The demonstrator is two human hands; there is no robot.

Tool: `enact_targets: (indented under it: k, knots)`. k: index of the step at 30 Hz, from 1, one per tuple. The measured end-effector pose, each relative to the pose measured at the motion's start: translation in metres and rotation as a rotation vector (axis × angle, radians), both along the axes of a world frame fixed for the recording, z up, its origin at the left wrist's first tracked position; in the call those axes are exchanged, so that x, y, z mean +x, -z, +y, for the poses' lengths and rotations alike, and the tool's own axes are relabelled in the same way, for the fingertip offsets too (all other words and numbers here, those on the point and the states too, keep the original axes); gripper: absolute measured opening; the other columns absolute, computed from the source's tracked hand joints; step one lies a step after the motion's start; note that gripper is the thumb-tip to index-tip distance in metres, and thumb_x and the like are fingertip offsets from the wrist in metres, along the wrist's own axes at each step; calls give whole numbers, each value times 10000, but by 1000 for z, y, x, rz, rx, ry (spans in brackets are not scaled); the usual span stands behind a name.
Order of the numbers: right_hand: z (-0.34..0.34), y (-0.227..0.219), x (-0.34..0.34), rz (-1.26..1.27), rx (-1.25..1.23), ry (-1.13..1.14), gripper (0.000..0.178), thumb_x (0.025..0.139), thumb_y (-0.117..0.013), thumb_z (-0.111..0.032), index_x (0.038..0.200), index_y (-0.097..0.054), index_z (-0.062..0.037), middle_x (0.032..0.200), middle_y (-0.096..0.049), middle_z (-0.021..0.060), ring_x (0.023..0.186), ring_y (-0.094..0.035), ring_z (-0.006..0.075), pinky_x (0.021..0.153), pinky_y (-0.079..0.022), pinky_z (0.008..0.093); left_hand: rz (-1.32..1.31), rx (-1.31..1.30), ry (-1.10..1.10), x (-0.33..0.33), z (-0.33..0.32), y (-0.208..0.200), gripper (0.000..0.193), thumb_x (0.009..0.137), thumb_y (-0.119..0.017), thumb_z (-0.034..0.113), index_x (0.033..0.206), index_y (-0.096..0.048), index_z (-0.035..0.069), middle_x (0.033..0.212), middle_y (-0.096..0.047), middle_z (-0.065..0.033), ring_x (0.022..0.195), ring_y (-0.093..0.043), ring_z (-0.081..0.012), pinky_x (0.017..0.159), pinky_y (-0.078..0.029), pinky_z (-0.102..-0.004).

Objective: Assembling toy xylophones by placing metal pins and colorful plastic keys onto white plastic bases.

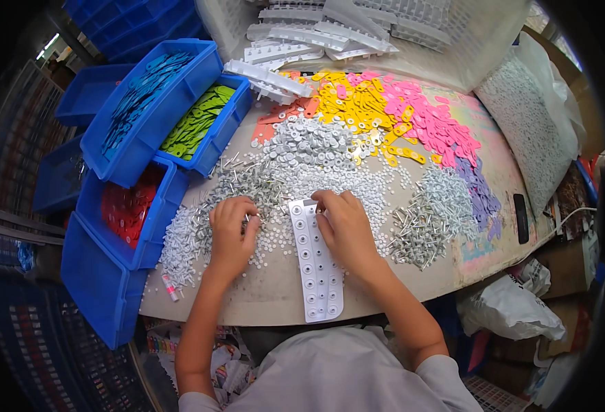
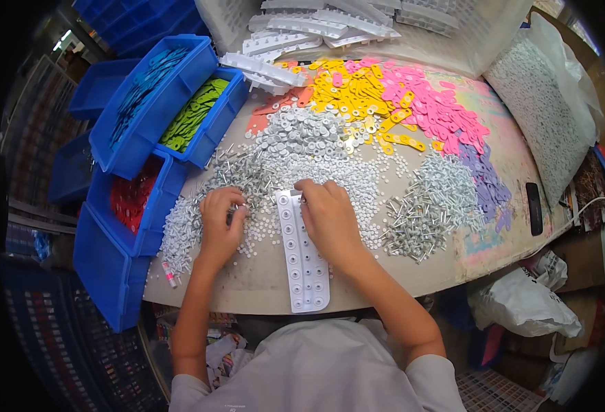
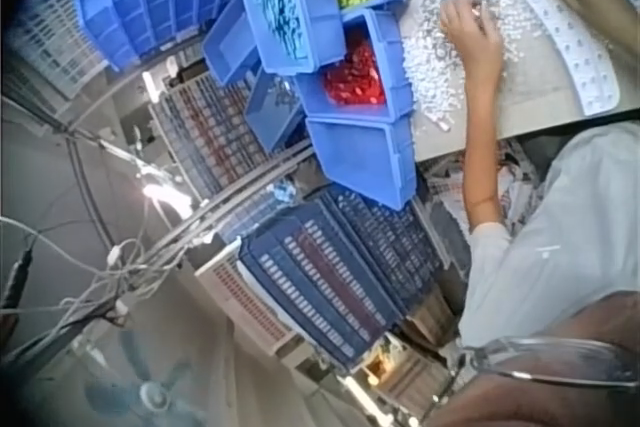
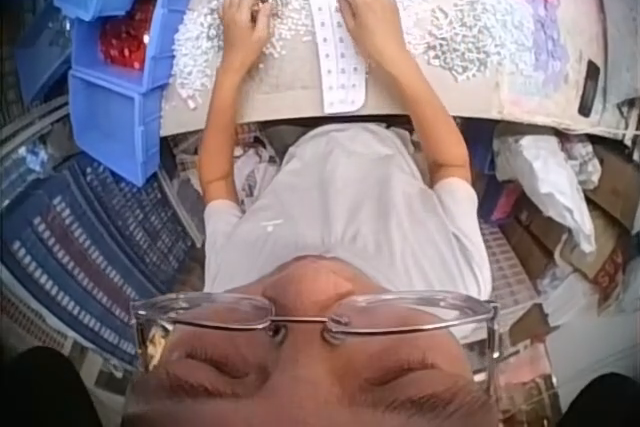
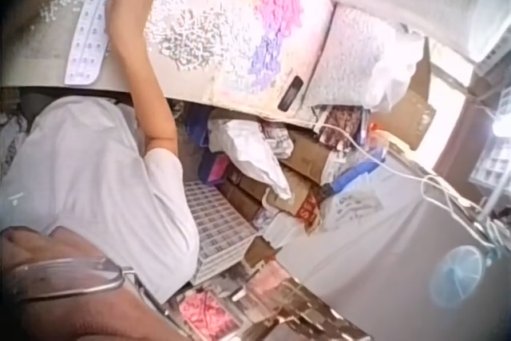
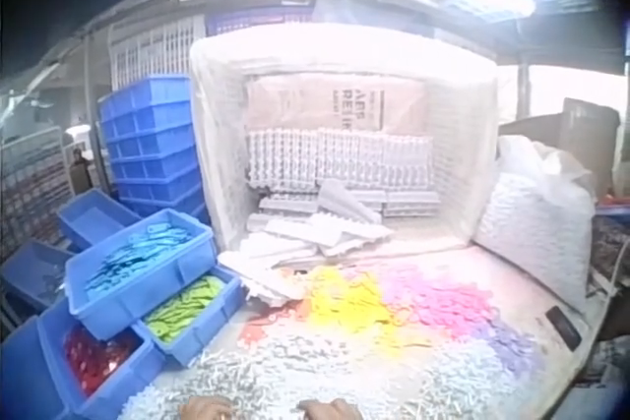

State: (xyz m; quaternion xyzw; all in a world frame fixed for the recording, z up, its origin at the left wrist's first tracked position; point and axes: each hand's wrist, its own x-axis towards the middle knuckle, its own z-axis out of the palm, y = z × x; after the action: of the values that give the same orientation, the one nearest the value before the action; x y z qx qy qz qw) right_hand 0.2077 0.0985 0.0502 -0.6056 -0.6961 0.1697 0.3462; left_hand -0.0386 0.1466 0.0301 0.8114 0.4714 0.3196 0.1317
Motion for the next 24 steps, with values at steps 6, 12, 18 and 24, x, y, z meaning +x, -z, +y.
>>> enact_targets:
  k: [6, 12, 18, 24]
  knots:
    - [19, 9, -1, 1, 6, 0, 304, 910, -686, 10, 1204, -645, -52, 988, -671, 120, 991, -621, 332, 887, -512, 440, -737, -430, -118, -8, -2, 5, 59, 1044, -587, 43, 1000, -627, 47, 1042, -695, -50, 963, -635, -130, 866, -487, -288]
    - [18, 15, 0, -152, 58, -50, 323, 901, -707, -7, 1216, -647, -49, 1050, -685, 126, 1011, -619, 342, 920, -513, 450, -463, -327, -11, 11, -9, -10, 92, 1026, -633, 32, 1109, -669, 14, 981, -642, -26, 864, -605, -102, 769, -489, -262]
    - [-1, -20, 27, -174, 120, 156, 299, 891, -752, -51, 1180, -675, -54, 1177, -666, 144, 1106, -599, 356, 1002, -469, 448, -342, -283, 65, 41, -16, -21, 199, 944, -714, 4, 1142, -724, 16, 1009, -668, -89, 843, -653, -185, 729, -524, -315]
    - [-37, 0, 91, -480, 17, 405, 291, 898, -754, -79, 1177, -683, -36, 1205, -654, 137, 1135, -583, 351, 1007, -452, 448, -330, -231, 141, 56, -12, -11, 140, 891, -769, 29, 1025, -730, 21, 963, -710, -93, 879, -675, -233, 761, -534, -352]
